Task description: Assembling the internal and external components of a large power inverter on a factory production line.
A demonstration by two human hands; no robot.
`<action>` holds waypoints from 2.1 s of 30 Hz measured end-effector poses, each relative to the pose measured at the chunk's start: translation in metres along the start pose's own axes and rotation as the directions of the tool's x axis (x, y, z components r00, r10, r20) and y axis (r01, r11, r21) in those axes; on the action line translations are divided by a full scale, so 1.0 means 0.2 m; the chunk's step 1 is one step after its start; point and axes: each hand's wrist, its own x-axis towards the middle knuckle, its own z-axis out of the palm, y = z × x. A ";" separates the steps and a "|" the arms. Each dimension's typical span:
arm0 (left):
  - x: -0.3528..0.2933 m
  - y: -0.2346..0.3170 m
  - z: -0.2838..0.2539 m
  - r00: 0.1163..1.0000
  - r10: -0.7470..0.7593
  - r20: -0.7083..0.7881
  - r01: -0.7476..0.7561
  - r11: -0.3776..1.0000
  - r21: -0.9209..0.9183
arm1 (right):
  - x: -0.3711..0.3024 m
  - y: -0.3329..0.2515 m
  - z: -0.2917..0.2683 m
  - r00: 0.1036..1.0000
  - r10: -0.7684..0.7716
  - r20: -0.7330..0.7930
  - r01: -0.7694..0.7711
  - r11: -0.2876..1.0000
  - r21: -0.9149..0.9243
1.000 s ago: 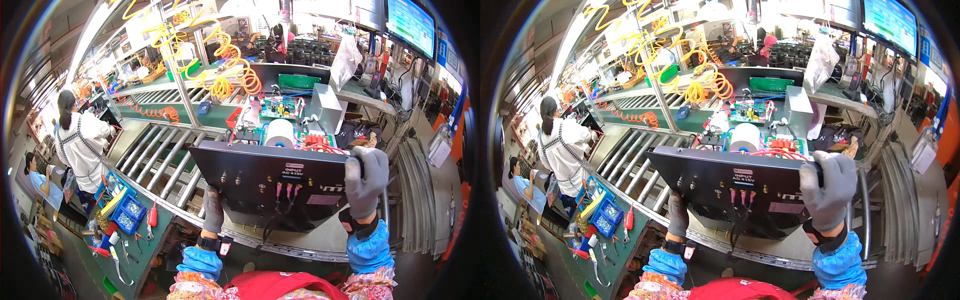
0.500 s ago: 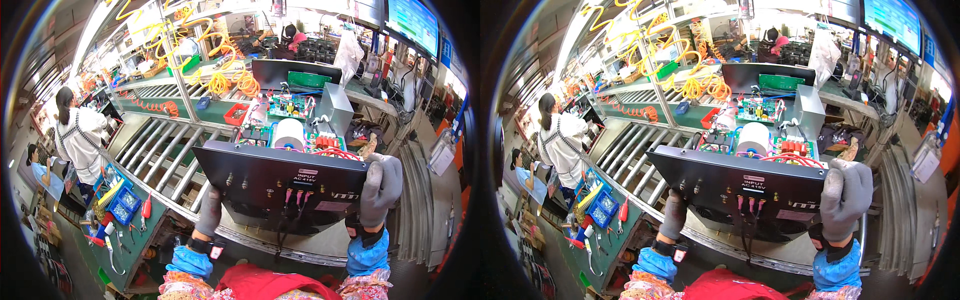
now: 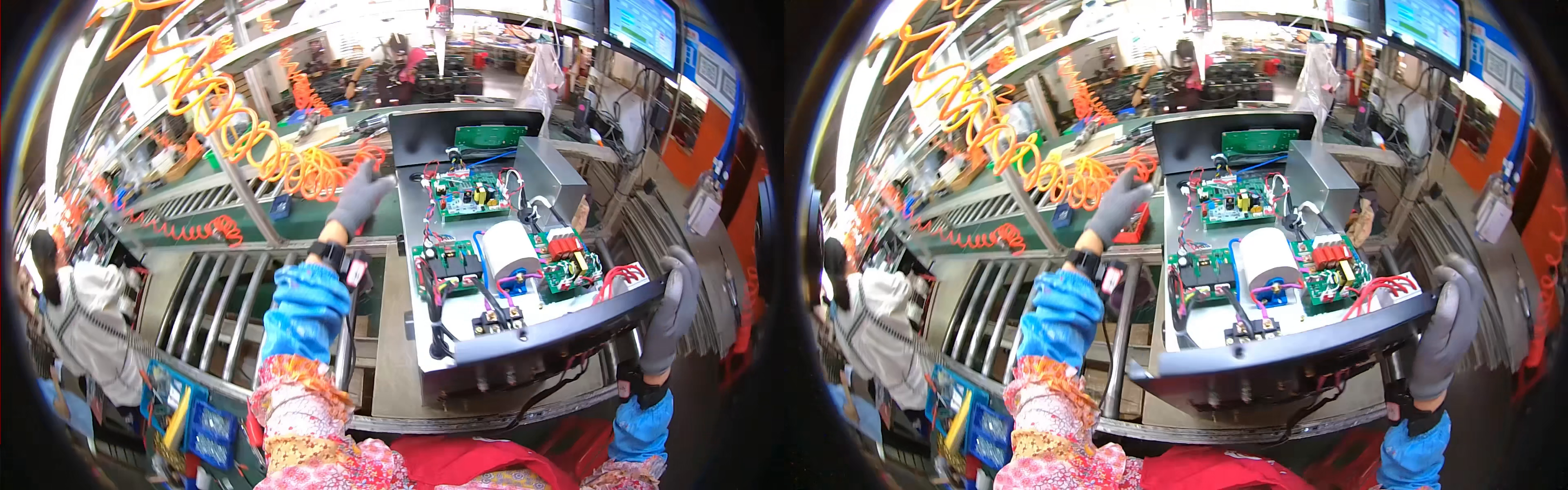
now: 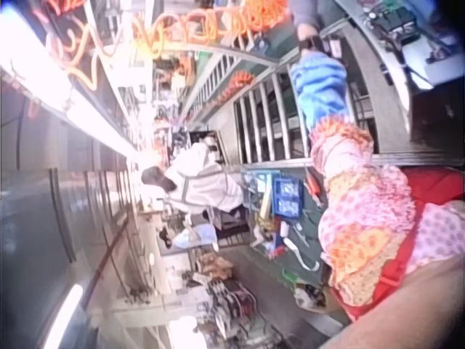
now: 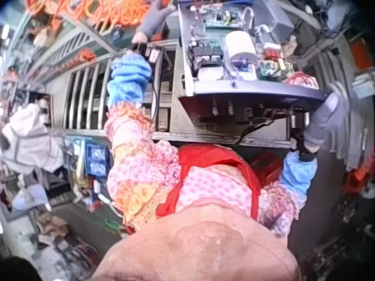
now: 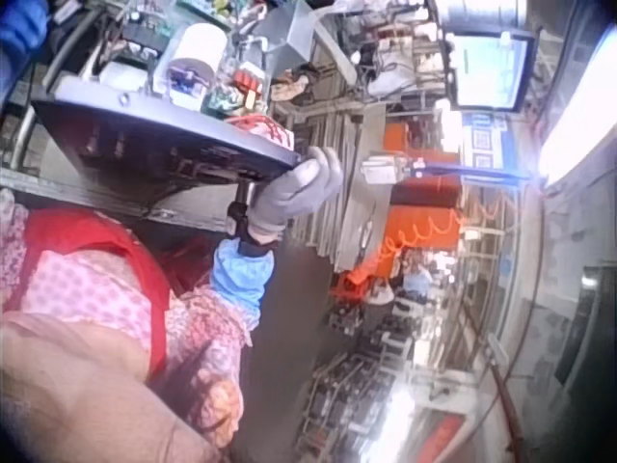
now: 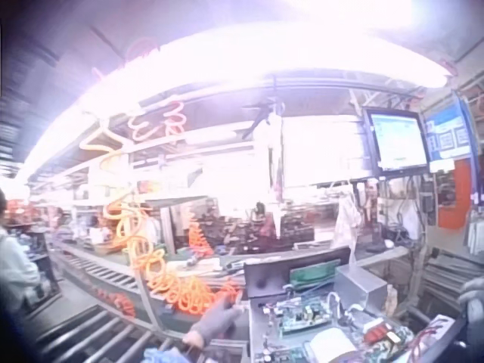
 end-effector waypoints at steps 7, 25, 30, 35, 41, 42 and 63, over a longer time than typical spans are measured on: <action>0.78 -0.19 0.08 0.990 0.139 -0.006 -0.139 0.989 0.051 | -0.22 -0.51 0.14 0.890 -0.360 0.280 0.450 0.798 -0.402; 0.63 -0.19 0.21 0.940 0.216 -0.266 -0.175 0.970 0.167 | 0.10 -0.27 0.13 0.853 -0.308 0.421 0.374 0.924 -0.081; 0.35 -0.10 0.14 0.907 0.139 -0.397 0.011 0.936 0.352 | 0.27 0.14 0.02 0.785 -0.405 0.469 0.402 0.909 0.113; -0.21 0.07 0.06 0.822 0.201 -0.533 0.102 0.869 0.485 | 0.40 0.66 0.10 0.690 -0.720 0.067 0.724 0.687 -0.072; -0.96 0.42 0.06 0.804 0.150 -0.575 0.228 0.816 0.532 | 0.45 0.50 0.05 0.774 0.003 0.633 -0.519 0.577 0.631; -1.04 0.49 0.06 0.818 0.127 -0.561 0.236 0.815 0.530 | 0.30 0.43 0.02 0.927 -0.069 0.367 -0.226 0.680 0.697; -0.67 0.84 0.39 0.939 -0.322 0.117 0.036 0.433 0.901 | 0.19 0.45 -0.39 0.881 -0.344 0.325 0.142 0.848 0.511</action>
